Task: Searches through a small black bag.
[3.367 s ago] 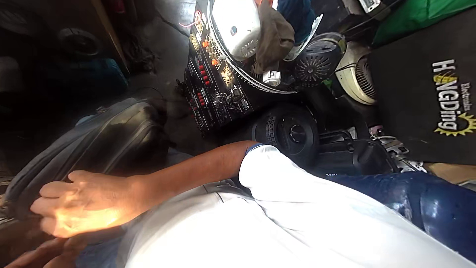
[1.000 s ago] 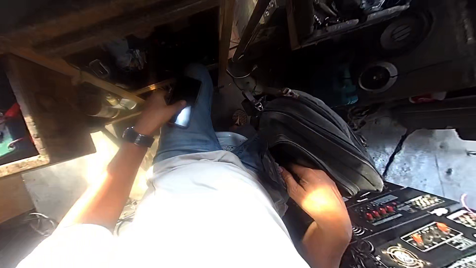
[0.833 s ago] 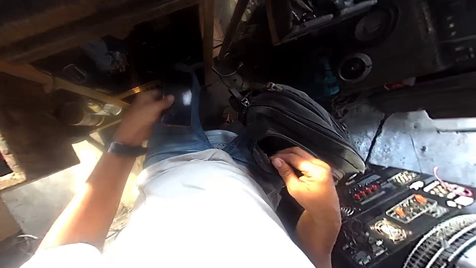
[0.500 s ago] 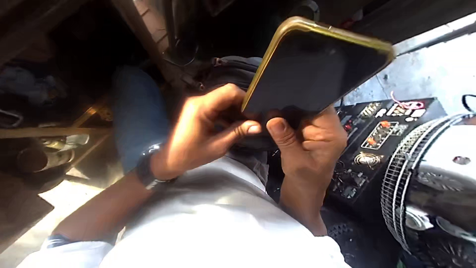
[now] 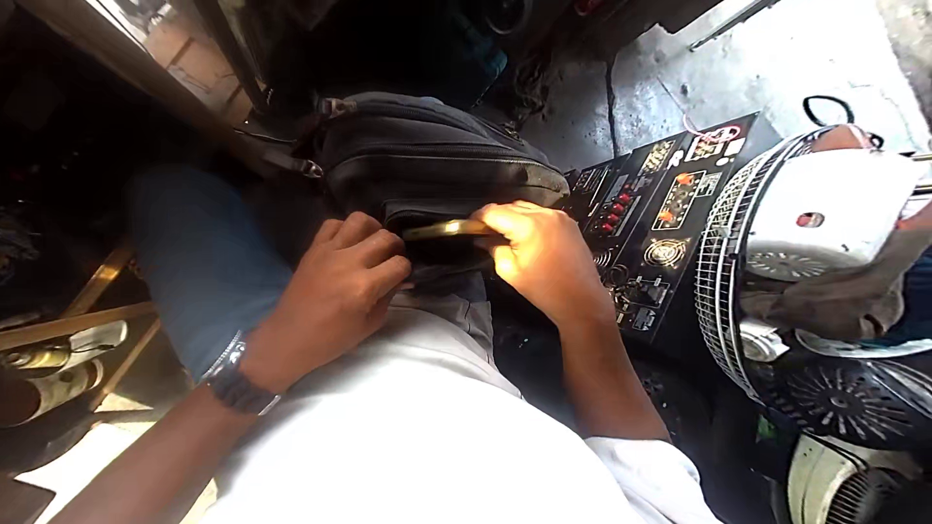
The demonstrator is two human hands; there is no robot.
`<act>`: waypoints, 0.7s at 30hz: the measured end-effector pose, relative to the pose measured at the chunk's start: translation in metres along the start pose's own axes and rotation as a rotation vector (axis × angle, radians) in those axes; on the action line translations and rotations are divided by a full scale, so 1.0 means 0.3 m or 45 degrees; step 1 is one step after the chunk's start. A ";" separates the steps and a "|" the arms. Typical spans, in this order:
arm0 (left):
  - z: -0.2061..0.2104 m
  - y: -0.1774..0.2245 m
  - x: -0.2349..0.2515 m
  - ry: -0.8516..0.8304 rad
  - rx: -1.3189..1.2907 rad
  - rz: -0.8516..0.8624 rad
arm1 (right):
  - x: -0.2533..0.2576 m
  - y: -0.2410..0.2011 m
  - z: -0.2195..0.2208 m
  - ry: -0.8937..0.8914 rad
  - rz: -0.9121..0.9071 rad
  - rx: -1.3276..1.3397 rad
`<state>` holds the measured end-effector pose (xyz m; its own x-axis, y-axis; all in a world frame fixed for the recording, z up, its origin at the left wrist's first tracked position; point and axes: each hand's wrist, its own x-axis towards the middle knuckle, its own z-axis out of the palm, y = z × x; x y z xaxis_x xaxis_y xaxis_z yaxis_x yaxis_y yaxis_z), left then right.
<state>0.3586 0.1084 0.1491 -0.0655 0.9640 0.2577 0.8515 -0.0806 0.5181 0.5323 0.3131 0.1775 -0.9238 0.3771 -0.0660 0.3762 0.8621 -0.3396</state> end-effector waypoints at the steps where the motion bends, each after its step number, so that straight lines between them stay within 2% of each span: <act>1: -0.001 0.004 0.010 0.019 0.000 0.010 | 0.019 -0.026 0.005 -0.104 0.048 -0.117; 3: 0.005 0.003 0.035 0.069 -0.013 0.022 | 0.063 -0.071 0.033 -0.222 0.089 -0.298; 5: 0.011 -0.007 0.055 0.103 -0.024 0.005 | 0.096 -0.072 0.043 -0.267 0.036 -0.368; 9: -0.012 -0.019 0.086 0.062 0.006 -0.060 | 0.098 0.009 0.016 -0.352 -0.132 -0.091; 13: -0.010 -0.020 0.118 -0.014 -0.027 0.049 | 0.043 0.071 0.016 -0.087 -0.243 0.258; 16: 0.020 -0.023 0.147 0.069 -0.063 0.028 | -0.011 0.094 -0.010 0.029 -0.245 0.364; 18: 0.034 -0.026 0.171 0.146 -0.058 -0.069 | -0.045 0.126 -0.024 0.089 -0.225 0.268; 21: 0.033 -0.015 0.212 0.199 -0.077 -0.171 | -0.055 0.183 -0.023 0.383 -0.144 0.023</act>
<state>0.3559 0.1726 0.1551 -0.2600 0.9164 0.3043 0.7973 0.0259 0.6030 0.5687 0.3563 0.1663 -0.8964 0.3644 0.2525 0.2681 0.8992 -0.3458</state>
